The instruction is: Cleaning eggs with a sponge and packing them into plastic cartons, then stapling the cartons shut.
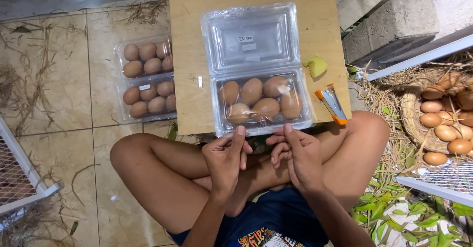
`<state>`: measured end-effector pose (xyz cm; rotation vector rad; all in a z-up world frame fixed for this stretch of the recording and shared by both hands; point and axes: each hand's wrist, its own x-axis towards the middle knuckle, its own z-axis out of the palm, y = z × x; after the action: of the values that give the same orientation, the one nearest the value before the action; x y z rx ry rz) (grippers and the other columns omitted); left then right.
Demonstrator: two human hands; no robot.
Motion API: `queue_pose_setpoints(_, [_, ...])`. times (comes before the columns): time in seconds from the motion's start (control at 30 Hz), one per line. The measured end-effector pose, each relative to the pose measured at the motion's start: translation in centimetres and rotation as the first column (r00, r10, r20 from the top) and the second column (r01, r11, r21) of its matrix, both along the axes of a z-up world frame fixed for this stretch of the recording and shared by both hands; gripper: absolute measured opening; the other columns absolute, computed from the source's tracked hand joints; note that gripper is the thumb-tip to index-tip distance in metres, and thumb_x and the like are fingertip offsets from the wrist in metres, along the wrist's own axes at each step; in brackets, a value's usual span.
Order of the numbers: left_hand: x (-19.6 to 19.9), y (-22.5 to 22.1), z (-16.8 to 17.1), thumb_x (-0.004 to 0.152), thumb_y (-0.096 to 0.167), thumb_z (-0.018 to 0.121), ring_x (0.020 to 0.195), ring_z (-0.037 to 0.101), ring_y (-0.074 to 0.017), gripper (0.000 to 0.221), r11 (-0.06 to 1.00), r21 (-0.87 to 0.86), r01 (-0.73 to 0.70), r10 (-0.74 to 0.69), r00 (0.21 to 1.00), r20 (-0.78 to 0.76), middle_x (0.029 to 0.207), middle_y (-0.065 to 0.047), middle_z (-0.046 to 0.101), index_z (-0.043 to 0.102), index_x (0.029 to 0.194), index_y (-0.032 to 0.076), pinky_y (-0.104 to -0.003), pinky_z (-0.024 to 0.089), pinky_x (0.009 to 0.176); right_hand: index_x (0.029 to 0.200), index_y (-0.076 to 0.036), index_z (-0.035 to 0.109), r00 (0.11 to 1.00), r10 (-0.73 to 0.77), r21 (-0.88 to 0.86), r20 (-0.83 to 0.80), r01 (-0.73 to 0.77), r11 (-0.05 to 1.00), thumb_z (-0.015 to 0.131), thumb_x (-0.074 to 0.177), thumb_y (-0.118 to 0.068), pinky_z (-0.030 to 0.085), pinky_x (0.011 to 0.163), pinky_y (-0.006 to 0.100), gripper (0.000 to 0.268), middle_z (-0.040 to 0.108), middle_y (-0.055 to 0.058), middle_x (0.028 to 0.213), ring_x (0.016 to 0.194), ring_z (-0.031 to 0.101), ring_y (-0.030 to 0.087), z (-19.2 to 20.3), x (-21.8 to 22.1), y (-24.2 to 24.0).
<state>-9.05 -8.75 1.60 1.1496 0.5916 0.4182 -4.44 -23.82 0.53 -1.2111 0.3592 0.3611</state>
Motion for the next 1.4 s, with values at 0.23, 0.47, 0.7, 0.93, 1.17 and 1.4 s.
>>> queue_pose_setpoints(0.23, [-0.8,-0.2,0.0,0.104,0.009,0.076,0.026,0.051,-0.0123,0.027,0.999,0.017,0.029,-0.029,0.999,-0.013,0.055,-0.023,0.072,0.082,0.090,-0.014,-0.026,0.044,0.031,0.091,0.006,0.066,0.993,-0.119,0.008,0.018,0.119,0.993,0.068,0.111,-0.009,0.054,0.028,0.032,0.025,0.072,0.026,0.072,0.037,0.066,0.024,-0.8,-0.9,1.0])
queue_pose_setpoints(0.47, [-0.3,-1.6,-0.7,0.105,0.007,0.074,0.028,0.052,-0.0105,0.024,0.987,-0.114,0.109,-0.116,0.992,-0.052,0.062,-0.022,0.074,0.079,0.099,-0.017,-0.025,0.047,0.035,0.085,0.006,0.070,0.977,-0.194,-0.042,0.091,0.198,0.979,0.073,0.108,-0.008,0.051,0.025,0.034,0.027,0.065,0.024,0.062,0.030,0.061,0.026,-2.7,-1.2,1.4])
queue_pose_setpoints(0.7, [-0.2,-1.8,-0.7,0.104,0.003,0.073,0.028,0.051,-0.0098,0.022,0.992,-0.107,0.073,-0.083,0.992,-0.097,0.055,-0.017,0.069,0.082,0.098,-0.016,-0.024,0.046,0.035,0.078,0.010,0.075,0.988,-0.031,-0.193,0.153,0.061,0.979,0.075,0.106,-0.011,0.050,0.021,0.036,0.036,0.064,0.023,0.051,0.027,0.061,0.027,0.8,-0.4,0.6])
queue_pose_setpoints(0.93, [-0.3,-2.1,0.7,0.105,0.020,0.074,0.036,0.044,-0.0077,0.037,0.989,-0.134,0.070,-0.091,0.983,-0.158,0.051,-0.006,0.061,0.083,0.084,-0.009,-0.022,0.037,0.043,0.083,0.001,0.073,0.676,0.035,-0.550,0.736,0.567,0.613,0.064,0.121,-0.023,0.033,0.060,0.027,0.045,0.058,0.004,0.063,0.056,0.045,0.009,-1.6,3.3,-6.2])
queue_pose_setpoints(1.17, [-0.7,-2.7,0.6,0.105,0.017,0.074,0.036,0.046,-0.0094,0.035,0.985,-0.168,0.048,-0.072,0.987,-0.144,0.053,-0.009,0.063,0.082,0.083,-0.009,-0.023,0.036,0.037,0.147,0.005,0.065,0.645,0.545,-0.836,0.536,0.495,0.237,0.085,0.108,-0.032,0.045,0.100,0.049,0.057,0.060,0.016,0.116,0.109,0.055,0.035,-5.6,9.4,-9.8])
queue_pose_setpoints(1.4, [-0.6,-2.9,0.5,0.106,0.015,0.073,0.037,0.047,-0.0091,0.032,0.986,-0.155,0.055,-0.069,0.994,-0.084,0.055,-0.008,0.063,0.082,0.087,-0.009,-0.022,0.037,0.037,0.145,0.007,0.058,0.813,0.262,-0.588,0.520,0.118,0.800,0.051,0.121,-0.007,0.062,0.089,0.032,0.028,0.069,0.018,0.116,0.095,0.068,0.020,-0.1,6.9,-9.2])
